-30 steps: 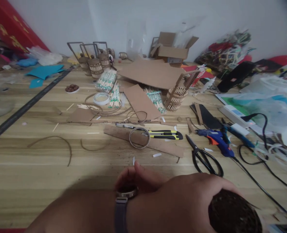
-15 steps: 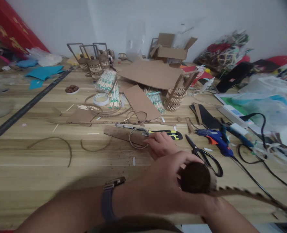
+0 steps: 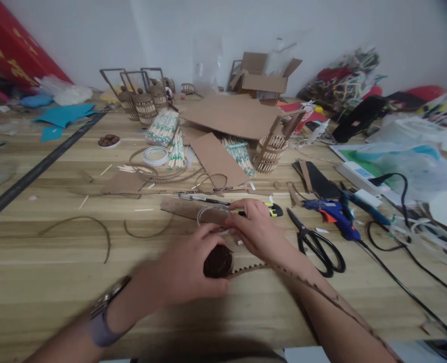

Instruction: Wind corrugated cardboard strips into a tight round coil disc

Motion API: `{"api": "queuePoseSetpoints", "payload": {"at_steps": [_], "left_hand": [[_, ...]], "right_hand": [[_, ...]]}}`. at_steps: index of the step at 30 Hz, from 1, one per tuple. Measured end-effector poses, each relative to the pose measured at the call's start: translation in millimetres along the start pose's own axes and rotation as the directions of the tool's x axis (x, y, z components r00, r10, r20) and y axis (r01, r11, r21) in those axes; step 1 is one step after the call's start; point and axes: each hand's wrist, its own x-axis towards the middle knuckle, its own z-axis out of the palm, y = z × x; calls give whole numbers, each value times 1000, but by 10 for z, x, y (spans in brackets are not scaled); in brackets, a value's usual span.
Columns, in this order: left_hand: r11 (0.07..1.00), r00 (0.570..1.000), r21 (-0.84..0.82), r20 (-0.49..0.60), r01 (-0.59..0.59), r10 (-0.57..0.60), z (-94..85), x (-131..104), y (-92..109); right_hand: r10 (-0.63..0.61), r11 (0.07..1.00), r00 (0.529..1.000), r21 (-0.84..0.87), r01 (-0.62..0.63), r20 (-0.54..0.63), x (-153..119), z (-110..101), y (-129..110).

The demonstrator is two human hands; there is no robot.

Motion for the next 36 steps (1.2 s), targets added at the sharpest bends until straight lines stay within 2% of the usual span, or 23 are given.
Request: {"api": "queuePoseSetpoints", "payload": {"at_steps": [2,4,6,9,11,13,15,17,19,24,29,31,34,36], "left_hand": [[1000,998,14,56,-23,22,-1,9,-26],[999,997,1,62,-54,54,12,10,-53],[996,996,-22,39,-81,82,29,-9,-92],[994,995,-52,8,-98,98,57,-58,-160],[991,993,-68,19,-114,115,77,-85,-194],[989,990,-78,48,-128,132,95,-101,-212],[988,989,-77,60,-133,138,108,-107,-220],[987,988,-74,62,-140,145,113,-110,-222],[987,987,-74,59,-143,148,112,-110,-220],[991,994,-76,-12,-113,112,103,-92,-201],[997,995,-59,-94,-50,44,85,-66,-182],[998,996,-47,-82,-37,33,84,-61,-180],[999,998,-28,-56,-42,41,95,-60,-189],[999,998,-15,-44,-46,45,108,-62,-199]], "right_hand": [[-27,997,1000,71,27,3,9,-56,-17],[-29,984,999,176,33,-24,10,-84,15],[43,944,997,328,-20,-63,-1,-83,91],[290,783,956,587,-205,-53,-27,-43,208],[388,633,921,718,-290,31,-37,-8,233],[393,496,910,804,-327,128,-37,19,210],[381,397,901,844,-360,205,-28,35,169],[386,352,893,857,-377,234,-16,41,142],[411,344,885,862,-372,218,-5,40,143],[507,399,852,839,-369,133,-4,10,203],[552,570,833,710,-414,42,-39,-7,235],[521,684,853,606,-405,-17,-45,4,244],[373,873,916,388,-294,-145,-41,22,257],[275,942,938,256,-218,-212,-40,26,257]]}}
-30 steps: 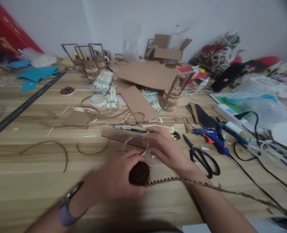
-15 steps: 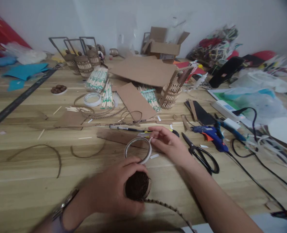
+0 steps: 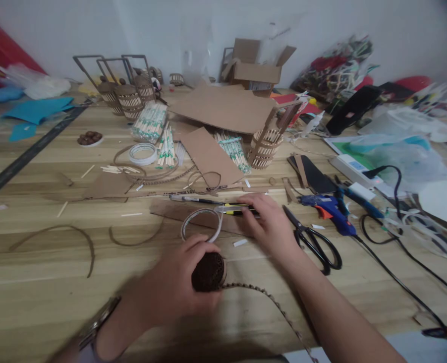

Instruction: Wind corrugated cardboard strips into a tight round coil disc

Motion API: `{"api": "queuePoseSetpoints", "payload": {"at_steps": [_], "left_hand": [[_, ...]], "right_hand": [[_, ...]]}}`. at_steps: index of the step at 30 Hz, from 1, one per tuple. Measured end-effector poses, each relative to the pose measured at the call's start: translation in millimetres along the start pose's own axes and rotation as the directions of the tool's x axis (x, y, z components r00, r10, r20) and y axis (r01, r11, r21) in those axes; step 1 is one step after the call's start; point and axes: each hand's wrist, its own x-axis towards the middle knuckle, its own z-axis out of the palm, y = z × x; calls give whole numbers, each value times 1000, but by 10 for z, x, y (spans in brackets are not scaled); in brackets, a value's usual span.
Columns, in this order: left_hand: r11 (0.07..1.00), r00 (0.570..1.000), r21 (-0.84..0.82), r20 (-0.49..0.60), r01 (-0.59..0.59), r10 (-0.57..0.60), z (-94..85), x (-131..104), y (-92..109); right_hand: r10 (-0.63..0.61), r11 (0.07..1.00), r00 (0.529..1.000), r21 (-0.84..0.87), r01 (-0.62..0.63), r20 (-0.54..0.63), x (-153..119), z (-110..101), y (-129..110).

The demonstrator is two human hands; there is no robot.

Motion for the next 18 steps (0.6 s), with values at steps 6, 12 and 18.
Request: {"api": "queuePoseSetpoints", "payload": {"at_steps": [6,12,18], "left_hand": [[999,999,35,29,-27,26,34,0,-19],[998,997,34,66,-53,51,41,15,-8],[993,995,74,39,-94,91,68,-6,-43]], "right_hand": [[-211,967,973,-126,221,88,-33,2,-67],[-287,933,942,-172,316,172,-25,26,-65],[-284,916,932,-225,333,223,-6,-30,-78]]}}
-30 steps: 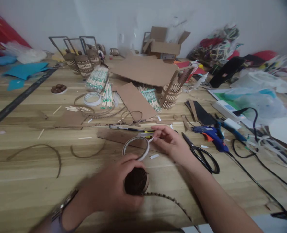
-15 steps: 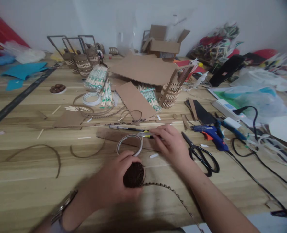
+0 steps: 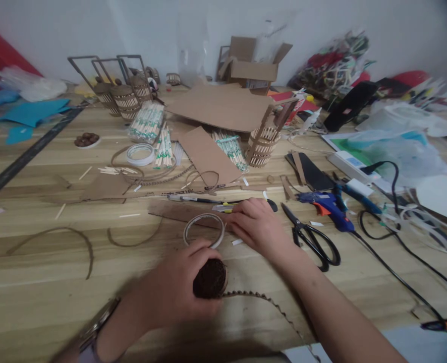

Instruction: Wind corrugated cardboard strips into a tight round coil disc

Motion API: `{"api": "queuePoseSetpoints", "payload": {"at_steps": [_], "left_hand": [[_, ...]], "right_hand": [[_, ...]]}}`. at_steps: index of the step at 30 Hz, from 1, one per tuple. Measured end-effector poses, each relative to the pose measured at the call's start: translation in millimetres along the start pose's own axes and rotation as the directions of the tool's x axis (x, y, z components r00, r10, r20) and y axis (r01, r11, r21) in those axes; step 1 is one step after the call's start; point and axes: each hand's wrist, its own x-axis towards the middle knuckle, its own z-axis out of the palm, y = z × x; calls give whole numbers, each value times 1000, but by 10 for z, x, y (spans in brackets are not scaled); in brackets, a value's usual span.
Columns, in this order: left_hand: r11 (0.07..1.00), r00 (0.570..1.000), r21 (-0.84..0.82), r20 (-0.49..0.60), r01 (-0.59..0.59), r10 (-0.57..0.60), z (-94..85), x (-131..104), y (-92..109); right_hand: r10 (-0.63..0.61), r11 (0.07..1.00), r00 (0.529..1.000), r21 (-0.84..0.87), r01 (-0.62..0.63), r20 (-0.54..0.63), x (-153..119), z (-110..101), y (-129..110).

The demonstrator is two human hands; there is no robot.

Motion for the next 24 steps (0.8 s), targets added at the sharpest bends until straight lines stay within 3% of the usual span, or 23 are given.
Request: {"api": "queuePoseSetpoints", "payload": {"at_steps": [4,7,11,13,15,18,21,24], "left_hand": [[999,999,20,-33,-30,31,-17,-17,12],[999,997,22,-61,-42,43,-37,-38,38],[997,991,33,-111,-65,69,-46,-88,39],[995,987,28,-129,-91,94,-52,-112,23],[994,981,4,-159,-112,112,-64,-119,2],[999,973,-23,-226,-43,37,-84,-83,-35],[994,956,-71,-277,81,-98,-78,-25,-71],[984,945,-157,-303,80,-125,-54,4,-90]], "right_hand": [[76,978,997,193,-81,31,9,-55,19],[185,872,983,460,-170,12,21,-69,26],[295,732,955,635,-244,27,29,-71,62],[391,672,920,675,-303,24,24,-79,128],[539,589,842,720,-366,-12,17,-94,210],[681,426,732,829,-361,-31,19,-100,246],[679,202,730,936,-289,79,38,-66,87],[611,-122,748,964,-234,259,56,-22,-163]]}}
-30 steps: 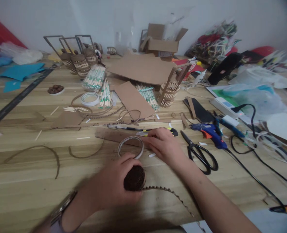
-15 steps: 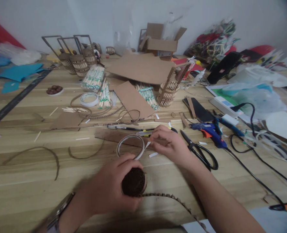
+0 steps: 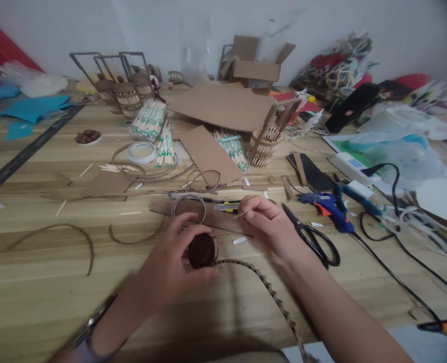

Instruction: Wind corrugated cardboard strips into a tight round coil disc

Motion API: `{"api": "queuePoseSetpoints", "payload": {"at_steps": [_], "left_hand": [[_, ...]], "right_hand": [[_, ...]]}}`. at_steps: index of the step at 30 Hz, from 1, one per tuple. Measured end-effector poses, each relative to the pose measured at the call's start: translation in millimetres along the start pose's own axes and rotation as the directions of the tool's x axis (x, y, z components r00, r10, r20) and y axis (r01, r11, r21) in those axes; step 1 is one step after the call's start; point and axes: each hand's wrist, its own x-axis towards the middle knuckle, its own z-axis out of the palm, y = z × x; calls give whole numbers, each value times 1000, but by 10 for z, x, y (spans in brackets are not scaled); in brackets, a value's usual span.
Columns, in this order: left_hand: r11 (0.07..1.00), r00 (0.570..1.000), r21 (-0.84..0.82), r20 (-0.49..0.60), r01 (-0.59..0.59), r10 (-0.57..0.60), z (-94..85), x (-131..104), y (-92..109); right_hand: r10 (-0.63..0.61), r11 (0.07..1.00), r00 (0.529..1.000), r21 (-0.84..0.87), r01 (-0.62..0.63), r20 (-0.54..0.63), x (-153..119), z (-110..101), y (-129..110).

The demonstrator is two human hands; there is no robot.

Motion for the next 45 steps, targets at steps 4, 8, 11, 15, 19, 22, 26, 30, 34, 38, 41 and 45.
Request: {"api": "queuePoseSetpoints", "payload": {"at_steps": [4,8,11,15,19,22,26,30,34,38,41,45], "left_hand": [[988,988,-39,-37,-151,150,22,-12,0],[970,971,-53,-31,-238,237,31,-22,-6],[969,971,-56,-9,-241,241,29,-17,-12],[969,969,-18,35,-246,247,20,-1,5],[969,968,-13,35,-248,248,16,3,21],[966,965,-1,38,-260,260,17,0,27],[968,966,-3,55,-251,251,22,-4,31],[971,969,-14,61,-240,240,29,-13,28],[970,969,-16,47,-241,242,32,-24,32],[973,971,-17,56,-230,231,27,-29,46],[974,973,-20,48,-224,225,22,-32,50],[976,975,-26,38,-217,218,25,-38,41]], "right_hand": [[189,943,968,246,-226,165,-119,176,38],[298,894,924,270,-358,239,-158,215,40],[356,873,896,248,-420,264,-168,209,43],[413,846,857,219,-486,308,-169,202,31],[457,827,822,177,-533,340,-168,207,11],[471,824,820,168,-541,325,-168,213,8],[465,829,825,171,-533,320,-169,218,17],[468,830,832,174,-530,299,-175,230,25],[458,842,843,166,-513,283,-183,250,23],[424,863,863,166,-477,274,-188,257,44],[411,874,870,153,-461,272,-189,257,79],[391,881,876,160,-445,281,-186,267,113]]}}
